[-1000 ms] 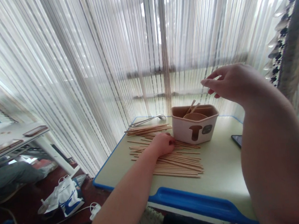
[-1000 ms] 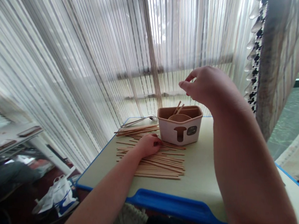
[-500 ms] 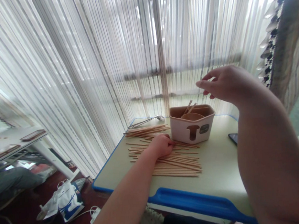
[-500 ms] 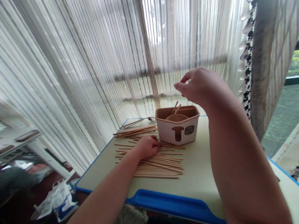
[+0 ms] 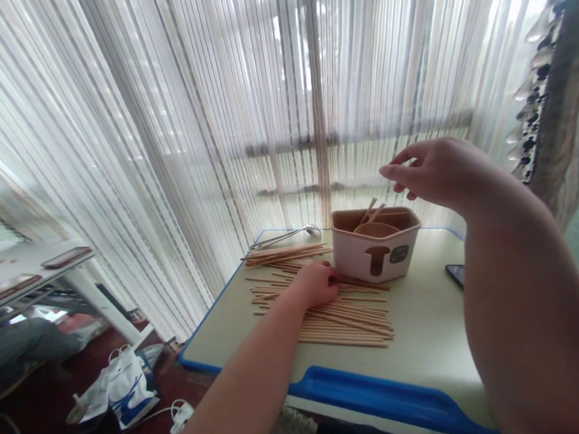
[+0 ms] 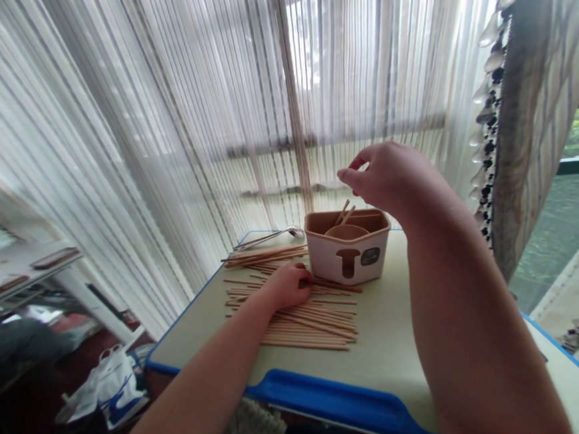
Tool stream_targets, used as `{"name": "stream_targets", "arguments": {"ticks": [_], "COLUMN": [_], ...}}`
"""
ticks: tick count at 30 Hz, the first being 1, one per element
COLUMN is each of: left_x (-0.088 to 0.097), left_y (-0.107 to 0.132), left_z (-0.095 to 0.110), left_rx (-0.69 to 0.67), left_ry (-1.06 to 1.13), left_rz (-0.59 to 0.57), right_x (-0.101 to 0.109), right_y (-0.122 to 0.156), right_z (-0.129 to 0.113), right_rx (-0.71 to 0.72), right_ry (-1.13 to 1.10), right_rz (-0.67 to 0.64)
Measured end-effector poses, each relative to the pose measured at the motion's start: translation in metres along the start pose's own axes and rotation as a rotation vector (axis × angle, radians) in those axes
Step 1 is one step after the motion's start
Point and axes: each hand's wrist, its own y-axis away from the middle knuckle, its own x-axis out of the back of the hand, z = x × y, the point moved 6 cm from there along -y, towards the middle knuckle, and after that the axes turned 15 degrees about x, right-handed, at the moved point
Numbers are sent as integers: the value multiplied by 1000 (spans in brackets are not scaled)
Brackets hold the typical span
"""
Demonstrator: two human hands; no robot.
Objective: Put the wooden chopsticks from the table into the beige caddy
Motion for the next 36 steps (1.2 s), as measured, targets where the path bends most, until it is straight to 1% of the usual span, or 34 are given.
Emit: {"name": "stream_targets", "arguments": {"ticks": [7, 9, 14, 17, 19, 21, 26, 31, 36], "left_x": [0, 1, 2, 1, 1, 3, 14, 23, 32], "left_y": [1, 2, 4, 4, 4, 4, 4, 4, 6], "left_z": [3, 5, 6, 5, 5, 5, 8, 7, 6], "left_rx": [-45, -49, -23, -4, 4, 6, -8, 6, -25], "left_ry": [-49, -58, -51, -28, -31, -47, -43, -25, 40], "left_rz": [6, 2, -34, -65, -60, -21, 138, 251, 393], "right_x": [2, 1, -6, -8, -8, -8, -8, -14, -19], "right_y": [2, 1, -1, -1, -1, 0, -1, -2, -5], "right_z": [-10, -11, -8, -7, -8, -8, -10, -10, -13], "right_rx": [-25, -35, -66, -64, -73, -83, -66, -83, -74], "right_ry": [95, 105, 88, 74, 78, 84, 101, 139, 194], "right_rz": [15, 1, -66, -74, -75, -85, -85, -158, -179]}}
